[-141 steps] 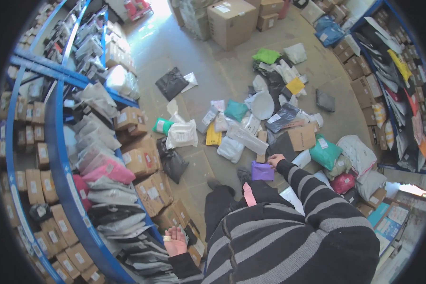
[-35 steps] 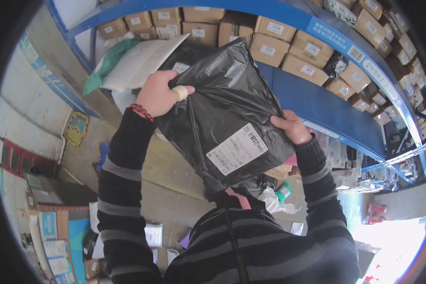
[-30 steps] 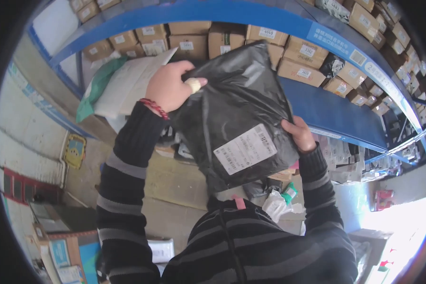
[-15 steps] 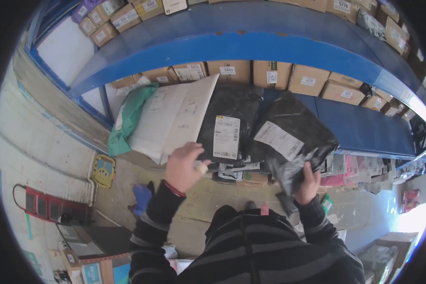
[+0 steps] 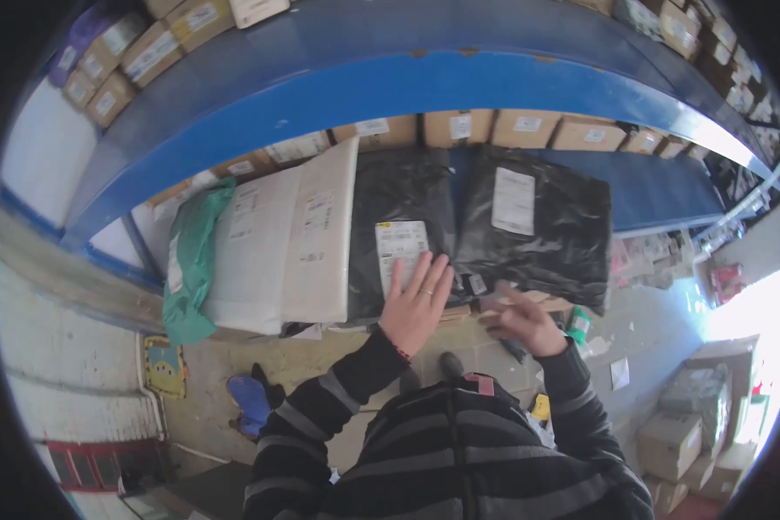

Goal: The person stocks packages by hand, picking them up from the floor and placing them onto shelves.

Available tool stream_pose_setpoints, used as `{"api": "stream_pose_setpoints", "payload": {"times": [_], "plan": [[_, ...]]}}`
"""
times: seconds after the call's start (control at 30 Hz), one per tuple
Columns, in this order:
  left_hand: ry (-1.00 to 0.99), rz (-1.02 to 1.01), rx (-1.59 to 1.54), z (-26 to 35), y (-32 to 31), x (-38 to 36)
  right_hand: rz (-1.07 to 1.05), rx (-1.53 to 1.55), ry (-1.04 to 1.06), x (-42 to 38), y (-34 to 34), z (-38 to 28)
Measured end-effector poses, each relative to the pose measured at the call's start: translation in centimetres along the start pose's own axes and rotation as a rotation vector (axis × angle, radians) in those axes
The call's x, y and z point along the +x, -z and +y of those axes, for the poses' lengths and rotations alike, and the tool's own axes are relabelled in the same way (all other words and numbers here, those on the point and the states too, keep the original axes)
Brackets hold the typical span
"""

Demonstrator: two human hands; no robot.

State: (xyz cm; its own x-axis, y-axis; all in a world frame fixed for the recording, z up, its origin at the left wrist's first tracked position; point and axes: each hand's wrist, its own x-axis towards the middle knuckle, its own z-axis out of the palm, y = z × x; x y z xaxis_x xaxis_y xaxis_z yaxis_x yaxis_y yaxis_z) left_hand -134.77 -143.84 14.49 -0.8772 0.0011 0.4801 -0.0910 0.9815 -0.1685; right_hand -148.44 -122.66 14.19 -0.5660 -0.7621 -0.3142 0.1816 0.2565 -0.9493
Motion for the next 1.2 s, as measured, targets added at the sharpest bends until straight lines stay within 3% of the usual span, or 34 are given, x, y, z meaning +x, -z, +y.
{"api": "stream_pose_setpoints", "payload": {"times": [0.07,0.2,0.27,0.3,0.37,0.4,0.5,0.6,0.7,0.87,1.0,1.1,1.2], "plan": [[-0.026,0.105,-0.055,-0.4,-0.4,0.6,-0.102,0.166,-0.020,-0.7,-0.3,0.6],[-0.050,0.156,-0.120,-0.7,-0.5,1.1,-0.068,0.201,-0.080,-1.6,3.4,4.6],[-0.050,0.128,-0.106,-0.8,-0.4,1.0,0.044,-0.447,0.480,-1.2,6.7,8.2],[-0.055,0.122,-0.105,-0.9,-0.3,0.9,0.077,-0.614,0.614,-1.0,8.3,9.6],[-0.053,0.143,-0.116,-1.0,-0.1,1.0,0.375,0.466,0.289,-0.5,11.6,11.3],[-0.055,0.145,-0.119,-1.0,0.0,0.9,0.441,0.738,0.195,-0.6,12.5,10.4],[-0.058,0.153,-0.113,-1.4,0.3,0.9,0.419,1.065,0.107,-0.7,13.2,3.2],[-0.066,0.155,-0.134,-1.6,0.6,0.9,0.288,0.778,0.177,0.9,14.6,0.4],[-0.049,0.141,-0.162,-1.7,1.1,1.0,0.356,0.516,-0.059,1.3,15.8,0.6],[0.082,0.248,-0.350,-2.0,2.9,2.0,0.800,0.520,0.061,0.2,12.5,3.2],[0.174,0.340,-0.446,-2.4,3.5,2.0,0.918,0.616,0.158,-0.9,4.9,3.6],[0.223,0.432,-0.454,-2.5,3.5,2.0,0.729,0.747,0.200,-1.1,0.4,3.5],[0.214,0.511,-0.452,-2.7,3.7,2.0,0.650,0.587,0.109,-0.7,-2.6,2.7]]}}
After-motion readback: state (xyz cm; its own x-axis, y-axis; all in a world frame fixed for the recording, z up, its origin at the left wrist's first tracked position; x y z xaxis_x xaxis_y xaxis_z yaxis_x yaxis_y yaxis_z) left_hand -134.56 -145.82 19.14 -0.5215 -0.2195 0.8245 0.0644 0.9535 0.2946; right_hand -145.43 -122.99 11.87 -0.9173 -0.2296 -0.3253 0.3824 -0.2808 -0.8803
